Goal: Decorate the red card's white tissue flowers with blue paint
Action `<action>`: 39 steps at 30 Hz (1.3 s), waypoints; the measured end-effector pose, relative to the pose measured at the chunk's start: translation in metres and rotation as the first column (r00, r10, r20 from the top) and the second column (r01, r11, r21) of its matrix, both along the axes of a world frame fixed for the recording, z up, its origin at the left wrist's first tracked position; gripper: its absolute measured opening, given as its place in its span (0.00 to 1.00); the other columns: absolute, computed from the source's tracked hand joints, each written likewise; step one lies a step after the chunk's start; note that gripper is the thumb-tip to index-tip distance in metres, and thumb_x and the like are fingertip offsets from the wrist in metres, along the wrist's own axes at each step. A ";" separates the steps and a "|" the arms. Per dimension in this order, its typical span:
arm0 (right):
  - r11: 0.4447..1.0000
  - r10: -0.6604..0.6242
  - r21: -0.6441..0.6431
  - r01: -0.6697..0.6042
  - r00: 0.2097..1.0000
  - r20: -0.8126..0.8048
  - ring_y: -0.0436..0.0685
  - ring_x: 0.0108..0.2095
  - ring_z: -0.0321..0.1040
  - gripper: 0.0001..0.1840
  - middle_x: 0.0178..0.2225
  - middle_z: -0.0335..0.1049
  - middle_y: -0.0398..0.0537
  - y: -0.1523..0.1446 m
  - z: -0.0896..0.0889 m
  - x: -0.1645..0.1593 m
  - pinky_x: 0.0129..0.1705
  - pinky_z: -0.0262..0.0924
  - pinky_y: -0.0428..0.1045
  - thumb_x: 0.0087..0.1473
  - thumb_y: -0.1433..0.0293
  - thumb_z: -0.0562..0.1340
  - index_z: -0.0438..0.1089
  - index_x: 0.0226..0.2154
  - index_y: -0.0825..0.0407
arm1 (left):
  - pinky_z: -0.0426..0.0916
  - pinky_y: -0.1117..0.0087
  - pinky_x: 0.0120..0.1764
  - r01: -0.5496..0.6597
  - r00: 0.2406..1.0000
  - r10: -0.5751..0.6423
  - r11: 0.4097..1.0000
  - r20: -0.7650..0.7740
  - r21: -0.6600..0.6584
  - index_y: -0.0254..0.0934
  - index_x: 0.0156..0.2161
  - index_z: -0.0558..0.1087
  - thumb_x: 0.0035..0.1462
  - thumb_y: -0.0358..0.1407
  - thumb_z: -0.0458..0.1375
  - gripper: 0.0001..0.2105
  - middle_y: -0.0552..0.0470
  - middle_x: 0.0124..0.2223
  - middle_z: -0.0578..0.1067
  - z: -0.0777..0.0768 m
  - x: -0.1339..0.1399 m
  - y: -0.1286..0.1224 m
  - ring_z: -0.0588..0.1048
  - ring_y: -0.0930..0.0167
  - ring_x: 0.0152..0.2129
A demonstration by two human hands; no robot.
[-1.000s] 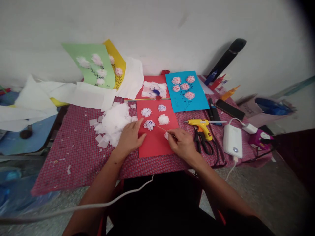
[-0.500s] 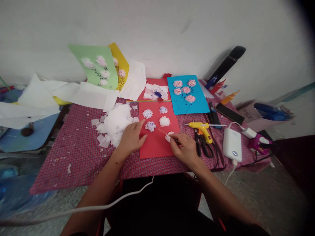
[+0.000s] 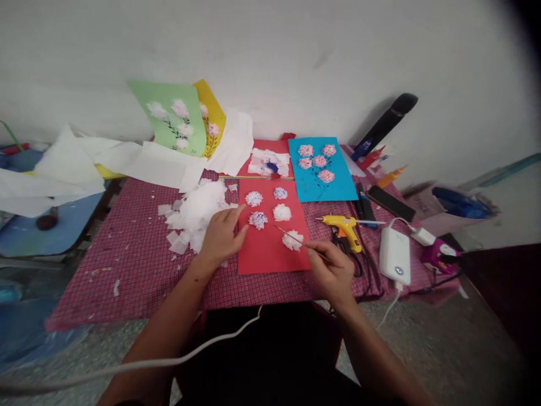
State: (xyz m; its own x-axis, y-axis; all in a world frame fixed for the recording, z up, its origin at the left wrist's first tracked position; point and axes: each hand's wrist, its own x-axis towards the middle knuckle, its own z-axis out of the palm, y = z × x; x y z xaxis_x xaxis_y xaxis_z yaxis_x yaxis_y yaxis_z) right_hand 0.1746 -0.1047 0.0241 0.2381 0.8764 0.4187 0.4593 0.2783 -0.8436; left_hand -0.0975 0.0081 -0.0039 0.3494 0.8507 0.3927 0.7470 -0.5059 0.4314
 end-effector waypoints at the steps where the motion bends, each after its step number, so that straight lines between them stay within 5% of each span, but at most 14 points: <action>1: 0.997 -0.057 -0.051 0.052 0.992 -0.112 0.56 0.31 0.75 0.06 0.33 0.80 0.47 -0.004 -0.002 0.004 0.33 0.70 0.51 0.59 0.68 0.66 0.80 0.38 0.47 | 0.69 0.53 0.60 -0.026 0.999 0.025 0.999 0.031 0.032 0.42 0.64 0.68 0.67 0.37 0.55 0.21 0.44 0.56 0.78 0.000 -0.001 0.000 0.76 0.60 0.54; 7: 0.986 -0.148 -0.154 0.066 0.778 -0.611 0.48 0.20 0.59 0.07 0.21 0.65 0.39 -0.005 -0.011 0.034 0.22 0.56 0.45 0.56 0.66 0.69 0.80 0.38 0.50 | 0.74 0.58 0.52 -0.130 0.982 0.107 0.980 0.153 0.152 0.41 0.51 0.77 0.68 0.35 0.51 0.13 0.47 0.44 0.81 0.002 -0.005 0.000 0.79 0.64 0.44; 14: 0.996 -0.077 -0.086 0.019 0.667 -0.741 0.48 0.22 0.61 0.06 0.22 0.67 0.40 0.006 0.012 0.053 0.23 0.56 0.44 0.52 0.69 0.69 0.80 0.36 0.49 | 0.77 0.62 0.48 -0.261 0.888 0.174 0.953 0.425 0.155 0.38 0.50 0.75 0.65 0.30 0.51 0.13 0.49 0.44 0.80 0.005 -0.007 0.008 0.80 0.69 0.40; 19: 0.985 -0.099 -0.160 -0.056 0.581 -0.808 0.48 0.23 0.64 0.09 0.28 0.73 0.43 -0.001 0.006 0.057 0.23 0.57 0.44 0.47 0.70 0.72 0.81 0.35 0.49 | 0.77 0.62 0.47 -0.337 0.854 0.225 0.926 0.470 0.169 0.38 0.49 0.75 0.67 0.34 0.54 0.10 0.48 0.46 0.79 0.017 -0.015 -0.003 0.80 0.69 0.40; 21: 0.980 -0.116 -0.187 -0.064 0.575 -0.810 0.47 0.23 0.64 0.11 0.29 0.73 0.44 -0.005 0.001 0.062 0.23 0.57 0.44 0.46 0.71 0.73 0.81 0.36 0.49 | 0.76 0.61 0.49 -0.199 0.917 0.127 0.967 0.379 0.157 0.39 0.48 0.75 0.68 0.34 0.54 0.09 0.49 0.45 0.80 0.026 -0.007 -0.022 0.80 0.68 0.42; 23: 0.978 -0.121 -0.197 -0.069 0.581 -0.805 0.46 0.23 0.64 0.13 0.29 0.73 0.45 -0.006 -0.002 0.071 0.23 0.57 0.43 0.46 0.71 0.73 0.81 0.38 0.50 | 0.75 0.62 0.51 0.073 0.968 -0.092 0.993 0.232 0.089 0.40 0.51 0.75 0.69 0.32 0.53 0.11 0.48 0.47 0.81 0.033 0.010 -0.045 0.79 0.68 0.45; 27: 0.977 -0.112 -0.194 -0.084 0.574 -0.811 0.45 0.23 0.63 0.18 0.28 0.73 0.43 -0.002 -0.003 0.086 0.23 0.57 0.42 0.45 0.71 0.74 0.81 0.42 0.51 | 0.71 0.58 0.59 0.511 0.846 -0.525 0.848 -0.089 -0.144 0.39 0.61 0.71 0.69 0.36 0.56 0.18 0.44 0.60 0.76 0.031 0.053 -0.084 0.75 0.62 0.56; 35: 0.968 -0.084 -0.224 -0.113 0.696 -0.713 0.47 0.25 0.66 0.18 0.29 0.74 0.45 0.043 0.023 0.098 0.24 0.61 0.43 0.43 0.70 0.75 0.82 0.40 0.54 | 0.59 0.53 0.68 0.632 0.716 -0.662 0.750 -0.222 -0.195 0.37 0.68 0.64 0.67 0.49 0.60 0.30 0.39 0.70 0.66 0.008 0.083 -0.111 0.65 0.56 0.67; 39: 0.953 -0.022 -0.225 -0.204 0.694 -0.720 0.47 0.25 0.65 0.17 0.27 0.72 0.43 0.078 0.042 0.098 0.24 0.62 0.43 0.41 0.71 0.75 0.81 0.38 0.53 | 0.58 0.55 0.68 0.716 0.630 -0.732 0.677 -0.258 -0.172 0.35 0.68 0.64 0.68 0.50 0.58 0.30 0.38 0.72 0.64 0.005 0.099 -0.109 0.64 0.56 0.68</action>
